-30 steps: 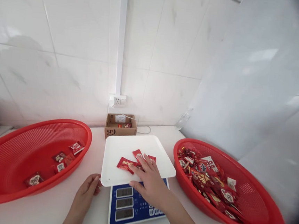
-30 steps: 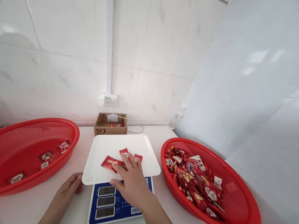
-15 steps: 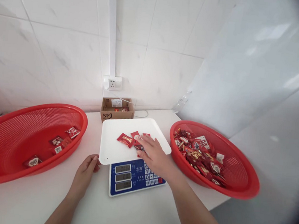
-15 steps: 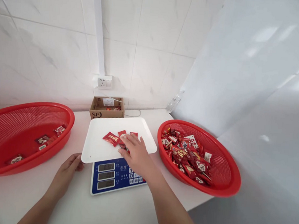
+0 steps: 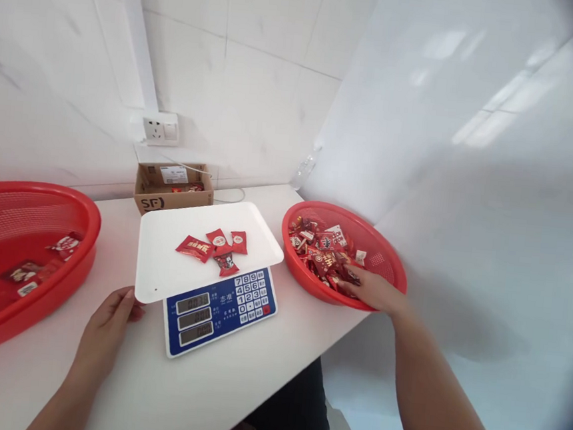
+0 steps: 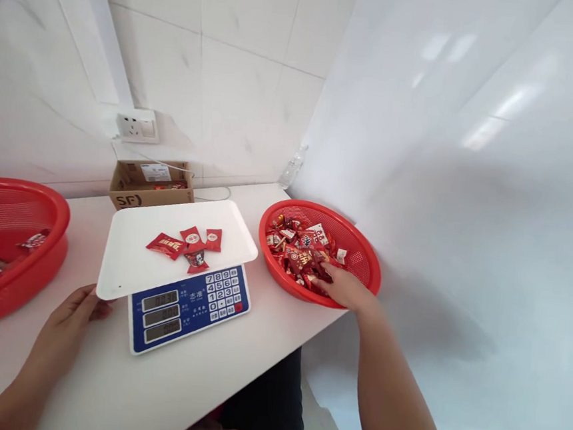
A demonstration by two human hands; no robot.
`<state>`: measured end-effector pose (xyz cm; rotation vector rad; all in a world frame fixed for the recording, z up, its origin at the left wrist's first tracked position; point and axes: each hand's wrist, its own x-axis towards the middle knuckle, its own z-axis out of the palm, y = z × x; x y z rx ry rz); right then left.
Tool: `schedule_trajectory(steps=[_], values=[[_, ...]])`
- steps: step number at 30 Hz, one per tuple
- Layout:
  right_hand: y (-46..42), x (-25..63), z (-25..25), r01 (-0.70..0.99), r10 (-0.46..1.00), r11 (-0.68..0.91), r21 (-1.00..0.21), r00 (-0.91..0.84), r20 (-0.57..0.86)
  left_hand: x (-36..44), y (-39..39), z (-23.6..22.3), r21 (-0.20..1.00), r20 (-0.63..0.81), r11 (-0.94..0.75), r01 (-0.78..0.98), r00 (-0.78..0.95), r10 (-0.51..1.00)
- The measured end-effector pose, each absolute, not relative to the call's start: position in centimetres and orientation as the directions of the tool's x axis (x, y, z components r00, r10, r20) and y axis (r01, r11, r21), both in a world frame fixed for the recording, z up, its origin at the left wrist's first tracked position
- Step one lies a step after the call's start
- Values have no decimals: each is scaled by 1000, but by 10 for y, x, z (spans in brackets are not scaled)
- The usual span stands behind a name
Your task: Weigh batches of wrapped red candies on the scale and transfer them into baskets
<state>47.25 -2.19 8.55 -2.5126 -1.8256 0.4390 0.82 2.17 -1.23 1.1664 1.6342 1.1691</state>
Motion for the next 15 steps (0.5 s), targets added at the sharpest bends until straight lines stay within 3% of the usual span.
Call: schedule_trajectory(steps=[8, 15], values=[[-15, 471, 84, 952, 964, -191, -239, 135, -230, 7, 19, -8, 942, -131, 197, 271, -244, 961], [-14, 463, 81, 941, 972, -221, -256, 190, -140, 12, 19, -2, 960, -105, 161, 228, -240, 965]])
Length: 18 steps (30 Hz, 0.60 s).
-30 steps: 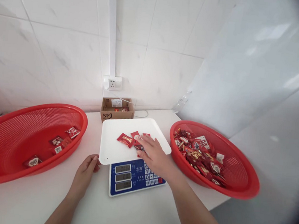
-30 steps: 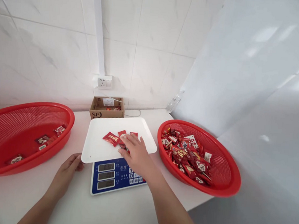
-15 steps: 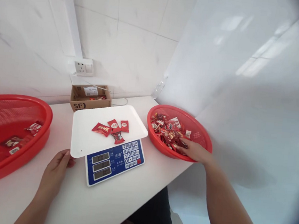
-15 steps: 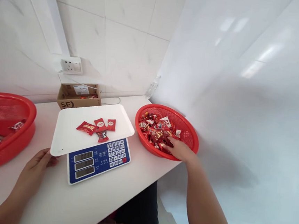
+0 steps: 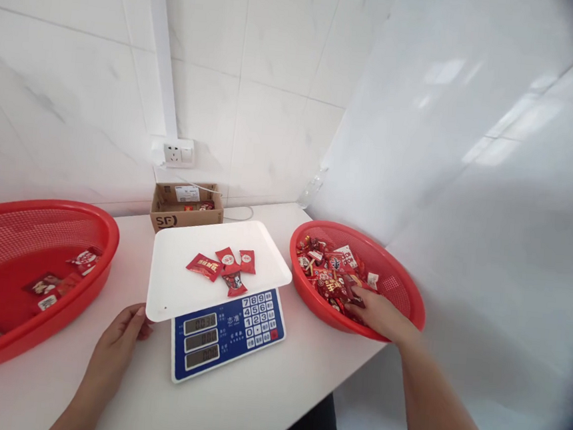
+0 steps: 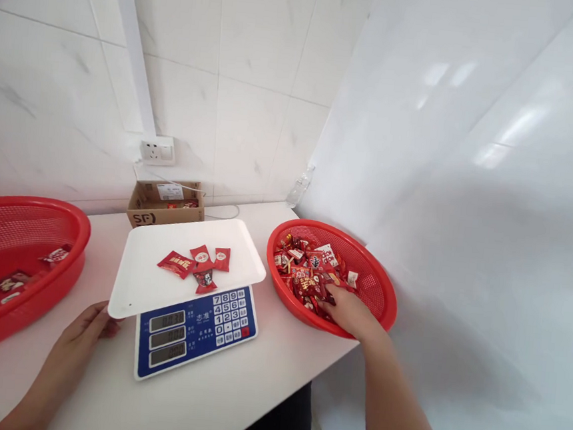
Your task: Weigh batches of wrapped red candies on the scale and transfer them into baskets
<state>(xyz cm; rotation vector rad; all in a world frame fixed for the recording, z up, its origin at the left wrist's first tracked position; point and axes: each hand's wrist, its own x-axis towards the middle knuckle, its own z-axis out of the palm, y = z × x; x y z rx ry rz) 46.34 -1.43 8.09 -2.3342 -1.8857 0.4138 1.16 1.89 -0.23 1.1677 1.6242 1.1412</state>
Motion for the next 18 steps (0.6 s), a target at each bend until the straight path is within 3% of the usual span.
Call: schedule_trajectory(steps=[7, 18], values=[[-11, 455, 78, 902, 963, -265, -341, 227, -147, 12, 16, 1, 964, -91, 143, 223, -227, 970], [-5, 456, 68, 915, 962, -271, -297, 270, -47, 11, 15, 1, 963, -98, 149, 223, -226, 969]])
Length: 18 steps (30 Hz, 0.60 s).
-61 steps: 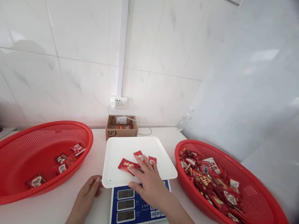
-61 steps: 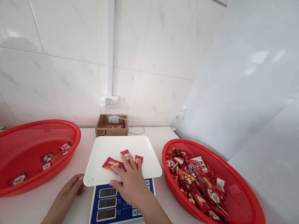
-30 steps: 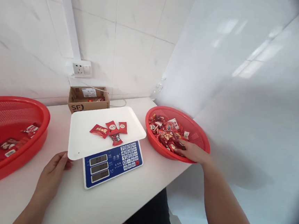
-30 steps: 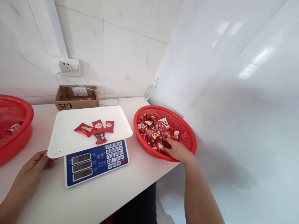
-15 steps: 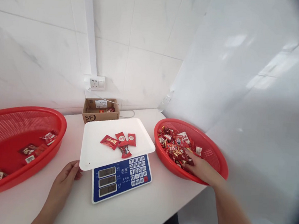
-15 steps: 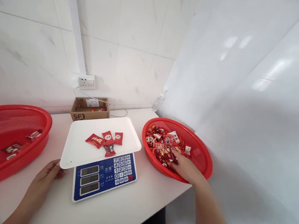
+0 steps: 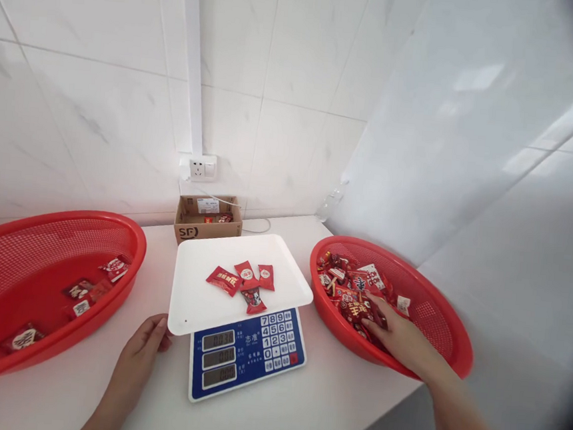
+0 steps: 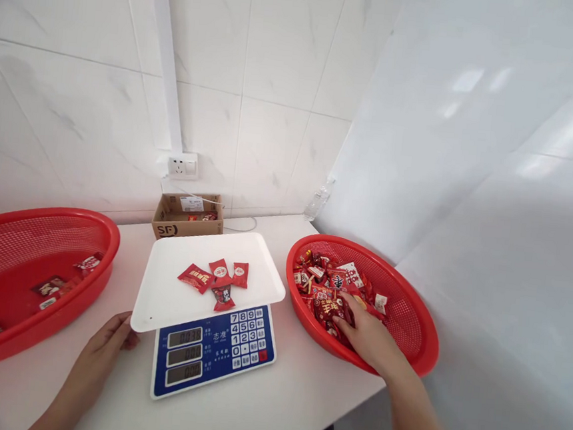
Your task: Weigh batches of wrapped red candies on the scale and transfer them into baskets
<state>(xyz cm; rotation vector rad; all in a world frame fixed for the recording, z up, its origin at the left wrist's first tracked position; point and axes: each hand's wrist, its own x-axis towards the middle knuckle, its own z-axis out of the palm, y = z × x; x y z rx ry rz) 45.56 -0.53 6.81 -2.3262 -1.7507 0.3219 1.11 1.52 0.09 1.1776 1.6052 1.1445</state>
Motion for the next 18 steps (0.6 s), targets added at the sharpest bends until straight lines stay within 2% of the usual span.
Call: schedule_trajectory(steps=[9, 13, 18], values=[[-7, 458, 63, 896, 950, -302, -326, 313, -18, 10, 15, -4, 963, -101, 152, 223, -227, 969], [-7, 460, 59, 878, 941, -293, -378, 334, 47, 10, 16, -2, 963, -102, 153, 221, -228, 968], [-5, 465, 54, 855, 934, -303, -421, 354, 47, 12, 15, 3, 966, -104, 156, 206, -241, 965]])
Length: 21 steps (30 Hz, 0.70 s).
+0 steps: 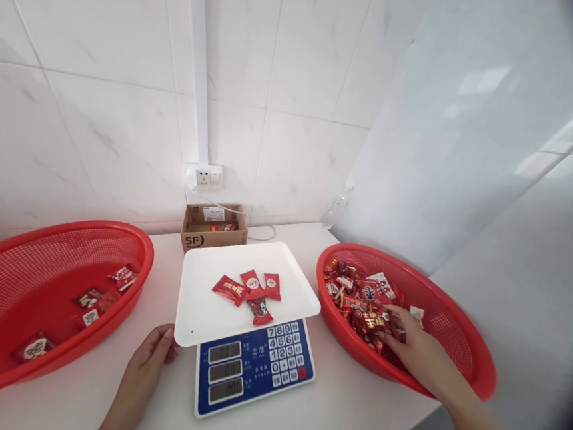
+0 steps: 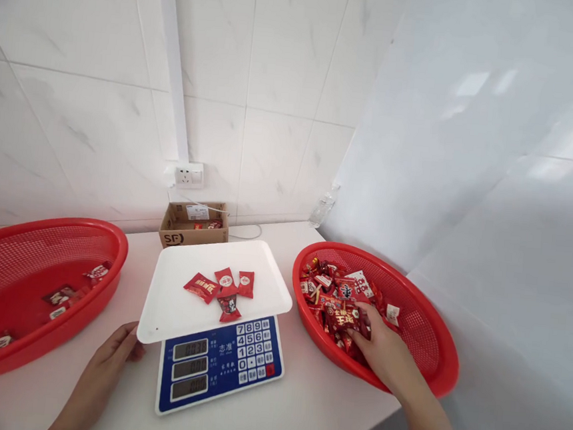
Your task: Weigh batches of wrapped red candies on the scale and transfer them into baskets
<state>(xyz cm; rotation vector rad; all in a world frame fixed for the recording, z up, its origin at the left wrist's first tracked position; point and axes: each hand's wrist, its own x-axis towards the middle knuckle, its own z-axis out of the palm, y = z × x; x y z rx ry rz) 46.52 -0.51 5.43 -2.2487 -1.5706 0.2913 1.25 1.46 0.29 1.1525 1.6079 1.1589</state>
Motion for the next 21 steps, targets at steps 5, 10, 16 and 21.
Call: schedule_trajectory(steps=[5, 10, 16, 21], values=[[-6, 462, 61, 782, 873, -376, -497, 479, 92, 10, 17, -3, 963, -90, 143, 227, -229, 969], [-13, 458, 69, 634, 772, -317, -706, 604, 196, 6, 20, -11, 953, -97, 159, 257, -239, 966], [-18, 461, 69, 327, 783, -138, -935, 613, 100, 3, 21, -13, 932, -152, 223, 285, -252, 956], [-15, 465, 65, 164, 746, -1, -986, 657, 109, -3, 26, -24, 916, -196, 276, 292, -277, 941]])
